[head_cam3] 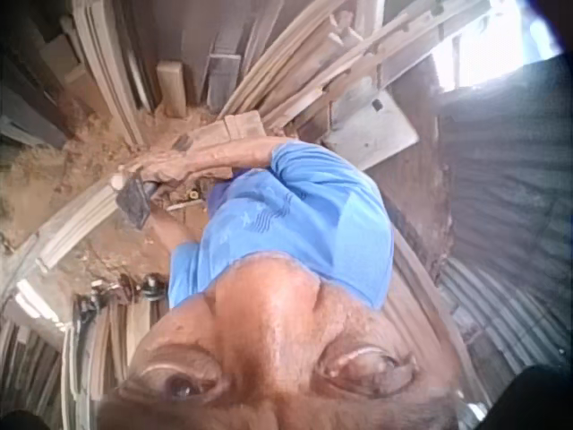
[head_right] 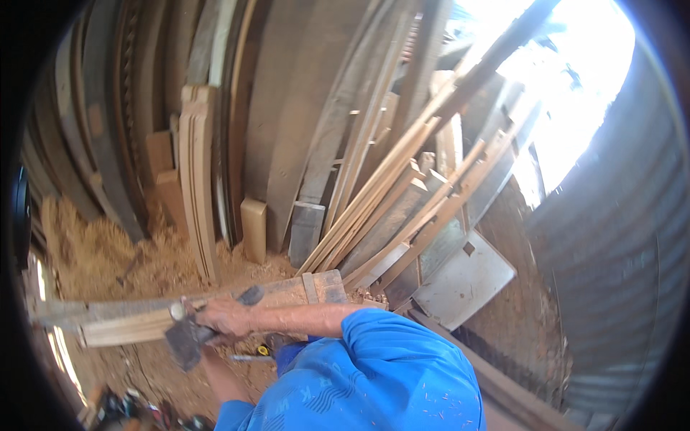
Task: The person picks up a wooden block and aligns it with a larger wooden plank. By hand, they fit the joint pieces together, hammer the joint with a mallet, and use a chisel to refine the fit before removing the block and testing the alignment again.
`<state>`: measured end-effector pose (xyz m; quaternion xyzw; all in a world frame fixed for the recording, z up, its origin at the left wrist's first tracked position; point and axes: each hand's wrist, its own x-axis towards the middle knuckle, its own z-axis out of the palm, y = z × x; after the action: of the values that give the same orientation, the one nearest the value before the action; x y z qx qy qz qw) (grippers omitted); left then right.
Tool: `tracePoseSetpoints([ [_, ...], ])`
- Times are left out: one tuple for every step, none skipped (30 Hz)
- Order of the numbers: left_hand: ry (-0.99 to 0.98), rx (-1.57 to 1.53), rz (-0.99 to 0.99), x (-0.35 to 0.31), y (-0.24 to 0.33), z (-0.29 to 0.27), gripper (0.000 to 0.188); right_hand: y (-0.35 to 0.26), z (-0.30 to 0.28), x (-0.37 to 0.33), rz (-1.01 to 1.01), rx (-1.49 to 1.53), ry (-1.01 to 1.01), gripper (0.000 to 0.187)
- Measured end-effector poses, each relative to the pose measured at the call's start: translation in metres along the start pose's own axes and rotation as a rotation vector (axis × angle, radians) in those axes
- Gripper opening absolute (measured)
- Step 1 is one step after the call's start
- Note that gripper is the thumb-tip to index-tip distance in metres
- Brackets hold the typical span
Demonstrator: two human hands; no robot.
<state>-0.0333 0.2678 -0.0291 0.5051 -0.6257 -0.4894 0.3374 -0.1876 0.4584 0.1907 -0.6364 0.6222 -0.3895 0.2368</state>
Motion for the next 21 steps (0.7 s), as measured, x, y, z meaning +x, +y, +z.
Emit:
tracePoseSetpoints([
  [-0.016,-0.029,-0.037,0.005,0.000,0.001,0.067,-0.002,0.004,-0.009,0.052,-0.024,-0.086,0.040],
  [-0.034,-0.049,-0.051,0.011,0.001,0.001,0.070,-0.004,0.011,-0.017,0.101,-0.035,-0.180,0.037],
  [-0.052,-0.061,-0.057,0.016,0.004,0.005,0.072,-0.002,0.022,-0.028,0.105,-0.051,-0.150,0.037],
  [-0.078,-0.058,-0.060,0.021,0.007,0.009,0.074,0.001,0.033,-0.041,0.048,0.038,0.101,0.033],
  [-0.116,-0.066,-0.060,0.021,0.014,0.014,0.077,0.001,0.034,-0.051,-0.009,0.122,0.352,0.029],
  [-0.152,-0.069,-0.062,0.021,0.019,0.017,0.079,-0.006,0.028,-0.058,-0.007,0.108,0.372,0.029],
  [-0.195,-0.073,-0.083,0.021,0.024,0.017,0.083,-0.014,0.023,-0.065,0.083,0.165,0.343,0.027],
  [-0.152,-0.027,0.001,0.034,0.003,-0.001,0.080,-0.030,0.022,-0.064,0.144,0.239,0.290,0.025],
  [-0.163,-0.037,0.014,0.036,0.011,0.004,0.080,-0.027,0.021,-0.072,0.141,0.223,0.303,0.025],
  [-0.208,0.075,-0.024,0.034,0.019,0.008,0.078,-0.019,0.023,-0.081,0.270,0.243,0.233,0.034],
  [-0.227,0.124,-0.034,0.033,0.027,0.010,0.078,-0.016,0.026,-0.088,0.394,0.266,0.163,0.043],
  [-0.244,0.179,-0.045,0.032,0.033,0.009,0.077,-0.016,0.026,-0.095,0.383,0.252,0.170,0.043],
  [-0.351,0.236,-0.007,0.031,0.041,0.013,0.069,-0.016,0.024,-0.102,0.353,0.285,0.214,0.045],
  [-0.458,0.299,0.034,0.028,0.050,0.014,0.060,-0.016,0.025,-0.108,0.322,0.321,0.261,0.048],
  [-0.562,0.362,0.080,0.027,0.061,0.018,0.053,-0.008,0.034,-0.113,0.304,0.304,0.271,0.048],
  [-0.583,0.399,0.167,0.020,0.053,0.016,0.056,0.007,0.052,-0.119,0.331,0.313,0.346,0.049],
  [-0.598,0.436,0.248,0.013,0.038,0.012,0.059,0.015,0.064,-0.123,0.356,0.327,0.413,0.051],
  [-0.697,0.576,0.190,0.000,0.043,0.016,0.070,0.017,0.064,-0.129,0.427,0.342,0.419,0.055],
  [-0.796,0.719,0.136,-0.009,0.056,0.020,0.081,0.023,0.068,-0.136,0.419,0.326,0.439,0.055],
  [-0.873,0.866,0.093,-0.002,0.020,0.006,0.092,0.030,0.079,-0.137,0.387,0.398,0.517,0.056],
  [-0.952,1.012,0.039,0.006,-0.022,-0.005,0.104,0.038,0.087,-0.137,0.361,0.474,0.591,0.057],
])
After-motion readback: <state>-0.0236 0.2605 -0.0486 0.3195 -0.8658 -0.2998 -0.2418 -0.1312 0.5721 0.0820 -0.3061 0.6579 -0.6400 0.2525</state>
